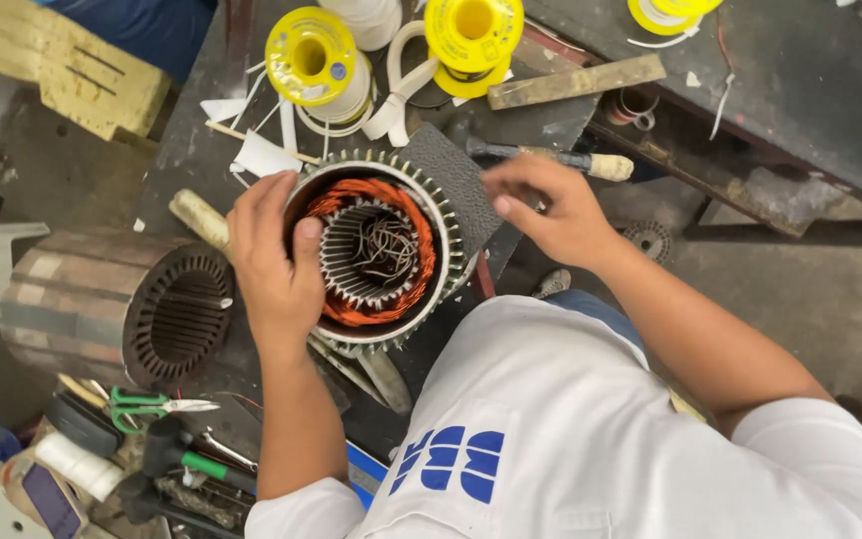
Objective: Inserting insulation paper into motor stator slots and tying copper windings with string to secure them.
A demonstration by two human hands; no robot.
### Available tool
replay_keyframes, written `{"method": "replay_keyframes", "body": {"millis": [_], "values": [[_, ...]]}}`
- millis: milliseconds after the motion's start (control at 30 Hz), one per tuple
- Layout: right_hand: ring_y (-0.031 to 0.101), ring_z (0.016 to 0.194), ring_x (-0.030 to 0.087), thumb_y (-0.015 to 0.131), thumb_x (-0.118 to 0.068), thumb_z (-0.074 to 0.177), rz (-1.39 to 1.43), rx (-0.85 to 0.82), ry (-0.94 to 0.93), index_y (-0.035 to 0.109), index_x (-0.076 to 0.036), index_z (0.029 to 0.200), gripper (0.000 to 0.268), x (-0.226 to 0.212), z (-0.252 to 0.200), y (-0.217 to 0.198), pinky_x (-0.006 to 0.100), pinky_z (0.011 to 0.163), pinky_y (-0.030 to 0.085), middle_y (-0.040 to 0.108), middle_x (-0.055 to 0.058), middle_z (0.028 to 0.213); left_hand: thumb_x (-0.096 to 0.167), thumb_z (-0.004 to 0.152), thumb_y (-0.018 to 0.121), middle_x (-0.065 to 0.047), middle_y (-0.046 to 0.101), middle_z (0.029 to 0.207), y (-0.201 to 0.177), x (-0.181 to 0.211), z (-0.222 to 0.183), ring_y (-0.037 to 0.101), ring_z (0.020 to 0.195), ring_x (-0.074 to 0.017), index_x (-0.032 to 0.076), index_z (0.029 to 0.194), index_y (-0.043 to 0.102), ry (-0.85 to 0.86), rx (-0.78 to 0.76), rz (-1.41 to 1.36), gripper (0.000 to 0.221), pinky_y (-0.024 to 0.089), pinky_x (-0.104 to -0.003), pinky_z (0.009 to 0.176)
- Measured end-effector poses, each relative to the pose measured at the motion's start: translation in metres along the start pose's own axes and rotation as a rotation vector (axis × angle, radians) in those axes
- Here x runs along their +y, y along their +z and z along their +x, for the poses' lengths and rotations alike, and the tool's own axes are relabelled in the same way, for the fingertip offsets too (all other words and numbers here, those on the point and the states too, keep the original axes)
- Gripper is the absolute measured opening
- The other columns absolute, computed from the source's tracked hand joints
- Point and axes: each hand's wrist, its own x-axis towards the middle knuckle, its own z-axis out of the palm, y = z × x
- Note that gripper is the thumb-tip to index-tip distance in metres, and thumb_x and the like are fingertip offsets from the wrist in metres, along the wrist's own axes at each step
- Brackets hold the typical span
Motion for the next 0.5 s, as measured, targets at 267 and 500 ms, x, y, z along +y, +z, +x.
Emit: {"method": "replay_keyframes", "body": {"millis": [267, 500], "values": [[0.056, 0.117, 0.047, 0.07, -0.015, 0.096, -0.266, -0.264, -0.35, 0.054, -0.001, 0.138, 0.048, -0.065, 0.085, 0.084, 0.058, 0.097, 0.047, 0.054, 0.024, 0.129, 0.048, 0.105, 0.045, -0.021, 0.058, 0.118, -0.007, -0.001, -0.012, 0.054, 0.106, -0.0395, 0.002, 0.137, 0.055, -0.018, 0.067, 0.032, 0.057, 0.04, -0.052, 0.096], [0.057, 0.121, 0.038, 0.06, -0.014, 0.099, -0.402, -0.437, -0.201, 0.051, 0.002, 0.139, 0.044, -0.056, 0.093, 0.089, 0.049, 0.103, 0.044, 0.058, 0.023, 0.131, 0.04, 0.105, 0.042, -0.013, 0.064, 0.128, -0.019, 0.003, -0.011, 0.053, 0.115, -0.0298, 0.005, 0.137, 0.053, -0.213, 0.048, -0.125, 0.048, 0.045, -0.042, 0.1]]}}
